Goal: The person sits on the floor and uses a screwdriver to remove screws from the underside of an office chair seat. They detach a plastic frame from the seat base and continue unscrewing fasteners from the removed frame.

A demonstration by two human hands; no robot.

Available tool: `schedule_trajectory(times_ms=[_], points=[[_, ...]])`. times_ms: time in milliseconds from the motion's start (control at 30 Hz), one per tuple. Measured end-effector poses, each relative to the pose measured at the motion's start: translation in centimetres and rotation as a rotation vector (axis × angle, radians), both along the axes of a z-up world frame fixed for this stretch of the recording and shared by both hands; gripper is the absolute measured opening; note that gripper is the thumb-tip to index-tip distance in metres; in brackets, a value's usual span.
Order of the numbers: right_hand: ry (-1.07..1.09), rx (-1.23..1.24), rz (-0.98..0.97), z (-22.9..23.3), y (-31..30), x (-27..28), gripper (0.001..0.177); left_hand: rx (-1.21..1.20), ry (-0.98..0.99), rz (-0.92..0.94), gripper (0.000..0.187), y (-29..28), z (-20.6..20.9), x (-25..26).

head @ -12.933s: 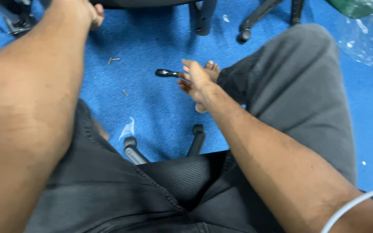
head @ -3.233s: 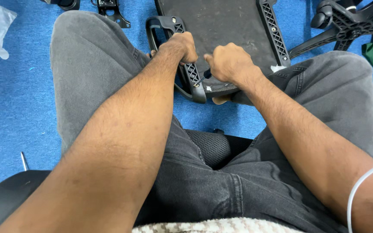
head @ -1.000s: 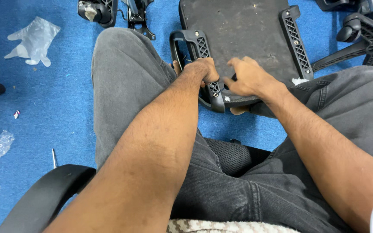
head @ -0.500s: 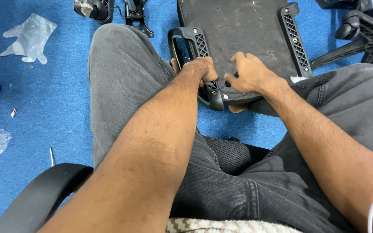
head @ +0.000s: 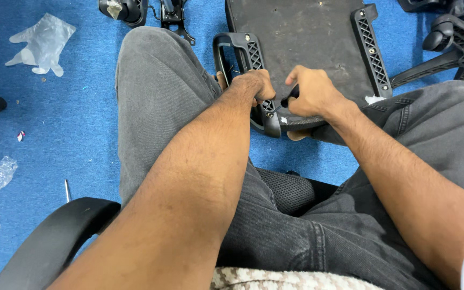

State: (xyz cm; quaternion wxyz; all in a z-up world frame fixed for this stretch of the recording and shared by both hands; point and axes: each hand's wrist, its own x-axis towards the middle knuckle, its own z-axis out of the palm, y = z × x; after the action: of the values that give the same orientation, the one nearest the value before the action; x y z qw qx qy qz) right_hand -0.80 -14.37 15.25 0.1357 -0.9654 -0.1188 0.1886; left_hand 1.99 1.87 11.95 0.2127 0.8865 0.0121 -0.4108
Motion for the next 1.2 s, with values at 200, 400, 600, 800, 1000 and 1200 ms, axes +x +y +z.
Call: schedule_trajectory(times_ms=[200, 400, 600, 800, 1000, 1200], points=[[0.046, -0.288, -0.018, -0.8, 0.3, -0.1, 0.035, -0.001, 0.001, -0.002, 0.028, -0.1, 0.0, -0.2], [-0.018, 0.052, 0.098, -0.4, -0.7, 0.1, 0.055, 0.016, 0.002, -0.011, 0.028, -0.1, 0.5, -0.4], [0.009, -0.199, -0.045, 0.0, 0.6, -0.6, 0.035, 0.009, 0.0, 0.02, 0.028, -0.2, 0.5, -0.6], [-0.064, 0.067, 0.163, 0.9, 0.1, -0.8, 0.062, -0.031, -0.006, -0.006, 0.023, -0.1, -0.7, 0.1], [-0.036, -0.065, 0.07, 0.6, 0.4, -0.9, 0.059, -0.063, 0.055, 0.014, 0.022, -0.2, -3.1, 1.1], [-0.065, 0.102, 0.278, 0.1, -1.0, -0.6, 0.088, -0.069, 0.117, 0.099, 0.025, -0.1, -6.3, 0.5]])
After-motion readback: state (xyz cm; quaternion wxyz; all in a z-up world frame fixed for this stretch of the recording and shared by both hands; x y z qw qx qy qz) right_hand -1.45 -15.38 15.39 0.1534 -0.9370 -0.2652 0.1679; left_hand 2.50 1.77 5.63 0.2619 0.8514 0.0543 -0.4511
